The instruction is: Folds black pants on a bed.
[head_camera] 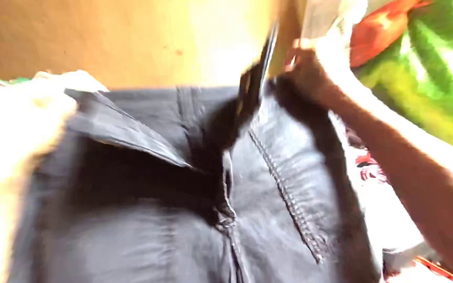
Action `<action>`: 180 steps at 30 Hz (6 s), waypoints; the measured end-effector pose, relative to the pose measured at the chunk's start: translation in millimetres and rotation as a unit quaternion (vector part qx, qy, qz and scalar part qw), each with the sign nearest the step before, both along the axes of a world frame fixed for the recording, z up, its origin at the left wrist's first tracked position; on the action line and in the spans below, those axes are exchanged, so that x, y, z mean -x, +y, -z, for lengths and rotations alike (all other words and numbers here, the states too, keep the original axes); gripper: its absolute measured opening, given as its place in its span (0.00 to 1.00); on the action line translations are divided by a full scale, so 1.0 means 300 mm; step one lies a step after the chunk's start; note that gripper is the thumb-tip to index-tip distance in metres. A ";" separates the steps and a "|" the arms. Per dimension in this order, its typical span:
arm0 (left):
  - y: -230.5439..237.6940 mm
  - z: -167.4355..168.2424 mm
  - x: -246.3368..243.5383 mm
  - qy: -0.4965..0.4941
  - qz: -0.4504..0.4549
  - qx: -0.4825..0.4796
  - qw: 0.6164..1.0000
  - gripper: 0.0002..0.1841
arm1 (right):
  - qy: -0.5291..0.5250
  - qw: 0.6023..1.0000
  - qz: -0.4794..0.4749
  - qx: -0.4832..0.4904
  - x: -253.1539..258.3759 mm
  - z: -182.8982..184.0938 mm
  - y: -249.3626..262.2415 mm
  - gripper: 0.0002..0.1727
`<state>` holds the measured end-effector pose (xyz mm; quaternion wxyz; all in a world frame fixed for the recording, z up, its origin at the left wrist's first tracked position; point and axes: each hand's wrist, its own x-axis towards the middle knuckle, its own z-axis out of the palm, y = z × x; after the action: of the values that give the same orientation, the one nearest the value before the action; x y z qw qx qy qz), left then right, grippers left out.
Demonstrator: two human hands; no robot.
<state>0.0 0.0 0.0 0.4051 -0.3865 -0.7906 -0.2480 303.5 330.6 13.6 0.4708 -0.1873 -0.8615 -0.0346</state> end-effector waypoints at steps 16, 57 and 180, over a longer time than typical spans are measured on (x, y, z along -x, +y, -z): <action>0.259 1.125 -0.024 -0.410 0.017 0.328 0.851 0.35 | -0.399 0.902 -0.054 0.158 0.029 1.243 0.038 0.46; 0.699 1.078 -0.627 -0.297 0.197 0.503 0.787 0.36 | -0.103 0.755 0.090 0.641 -0.515 1.240 -0.309 0.29; 0.546 1.030 -0.849 -0.530 0.549 0.161 0.626 0.20 | 0.358 0.592 -0.194 0.695 -0.365 1.145 -0.487 0.12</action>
<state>254.6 163.8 -309.1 -0.3641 -0.6098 -0.5368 -0.4555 413.0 184.6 -329.9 0.4634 -0.2840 -0.4023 0.7368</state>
